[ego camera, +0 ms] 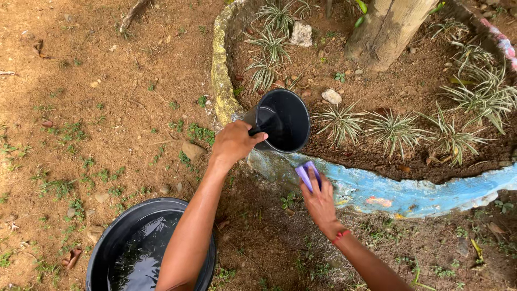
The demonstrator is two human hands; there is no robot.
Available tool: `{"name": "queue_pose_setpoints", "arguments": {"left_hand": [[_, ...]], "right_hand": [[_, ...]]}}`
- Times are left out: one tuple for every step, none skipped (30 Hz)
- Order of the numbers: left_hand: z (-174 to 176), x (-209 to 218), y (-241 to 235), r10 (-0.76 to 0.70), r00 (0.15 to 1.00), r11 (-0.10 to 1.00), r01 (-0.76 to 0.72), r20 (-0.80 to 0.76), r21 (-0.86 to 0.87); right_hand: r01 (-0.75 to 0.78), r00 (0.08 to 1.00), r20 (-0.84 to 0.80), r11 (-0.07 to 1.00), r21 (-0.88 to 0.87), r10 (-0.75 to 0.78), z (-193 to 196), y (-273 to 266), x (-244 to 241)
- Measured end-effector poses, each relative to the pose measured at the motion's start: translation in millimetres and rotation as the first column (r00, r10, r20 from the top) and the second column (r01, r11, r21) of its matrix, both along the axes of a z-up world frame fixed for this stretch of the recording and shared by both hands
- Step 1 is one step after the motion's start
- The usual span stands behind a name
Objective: The person uses a purple sponge to scrub the exterior of a circular, blue-painted concrete planter. They repeatedly dip the sponge into a black cup filled with water to keep it wet while cleaning the surface.
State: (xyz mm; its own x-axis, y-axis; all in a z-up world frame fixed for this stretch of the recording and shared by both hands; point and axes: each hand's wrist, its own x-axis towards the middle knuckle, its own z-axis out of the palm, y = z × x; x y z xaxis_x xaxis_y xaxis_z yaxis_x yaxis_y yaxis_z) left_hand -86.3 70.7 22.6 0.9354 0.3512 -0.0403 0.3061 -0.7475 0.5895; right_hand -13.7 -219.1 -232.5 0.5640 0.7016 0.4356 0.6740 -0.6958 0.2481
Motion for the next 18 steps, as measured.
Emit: {"name": "queue_pose_setpoints", "arguments": {"left_hand": [[1,-2,-1,-0.007,0.999,1.000,0.006,0.031,0.014],[3,-4,-1,-0.014,0.998,1.000,0.012,0.063,0.028],[5,-4,-2,-0.024,0.995,0.999,0.020,0.095,0.039],[6,-4,-6,-0.021,0.999,0.999,0.020,0.047,0.029],[7,-2,-8,-0.014,1.000,1.000,0.013,0.009,0.023],[8,-1,-11,-0.007,1.000,1.000,0.007,-0.028,0.017],[8,-1,-12,-0.016,0.999,0.999,0.017,-0.032,0.029],[7,-2,-12,-0.026,0.999,0.999,0.028,-0.035,0.041],[9,1,-11,-0.031,0.999,0.998,0.032,-0.029,0.053],[11,5,-12,-0.032,0.999,0.998,0.034,-0.039,0.047],[9,4,-13,-0.025,0.998,0.999,0.027,-0.054,0.036],[7,4,-14,-0.019,0.997,0.999,0.020,-0.069,0.025],[6,4,-15,-0.019,0.998,0.999,0.021,-0.055,0.037],[6,4,-15,-0.019,0.999,0.999,0.021,-0.040,0.049],[4,5,-15,-0.025,0.999,0.998,0.027,-0.025,0.062],[3,6,-16,-0.033,0.999,0.996,0.036,-0.035,0.079],[1,6,-15,-0.033,0.999,0.995,0.037,-0.042,0.094],[0,6,-15,-0.032,0.998,0.993,0.037,-0.050,0.108]], "right_hand": [[-0.005,1.000,-0.003,1.000,0.025,0.006,2,11,2],[-0.028,1.000,-0.002,0.999,0.030,0.028,3,16,2],[-0.047,0.999,0.001,0.998,0.033,0.047,5,18,3],[-0.067,0.998,0.004,0.997,0.035,0.067,5,16,3],[-0.051,0.999,0.005,0.996,-0.070,0.051,4,14,3],[-0.033,0.999,0.008,0.984,-0.173,0.035,1,9,-2],[-0.010,1.000,0.001,0.962,-0.272,0.011,-5,4,-11],[-0.047,0.998,-0.044,0.975,-0.217,0.039,-7,-4,-18],[-0.086,0.994,-0.077,0.983,-0.161,0.074,-3,-12,-18],[-0.123,0.988,-0.108,0.987,-0.103,0.111,2,-15,-18],[-0.100,0.992,-0.091,0.990,-0.099,0.091,7,-12,-17],[-0.077,0.995,-0.075,0.993,-0.093,0.070,14,-4,-13],[-0.052,0.997,-0.062,0.995,-0.084,0.047,21,7,-10],[-0.052,0.995,-0.089,0.989,-0.135,0.040,29,15,-7],[-0.047,0.993,-0.114,0.981,-0.186,0.026,36,21,-5],[-0.044,0.990,-0.139,0.971,-0.237,0.011,41,24,-6],[-0.055,0.990,-0.141,0.979,-0.197,0.027,45,23,-6],[-0.066,0.989,-0.143,0.985,-0.157,0.043,46,19,-6]]}}
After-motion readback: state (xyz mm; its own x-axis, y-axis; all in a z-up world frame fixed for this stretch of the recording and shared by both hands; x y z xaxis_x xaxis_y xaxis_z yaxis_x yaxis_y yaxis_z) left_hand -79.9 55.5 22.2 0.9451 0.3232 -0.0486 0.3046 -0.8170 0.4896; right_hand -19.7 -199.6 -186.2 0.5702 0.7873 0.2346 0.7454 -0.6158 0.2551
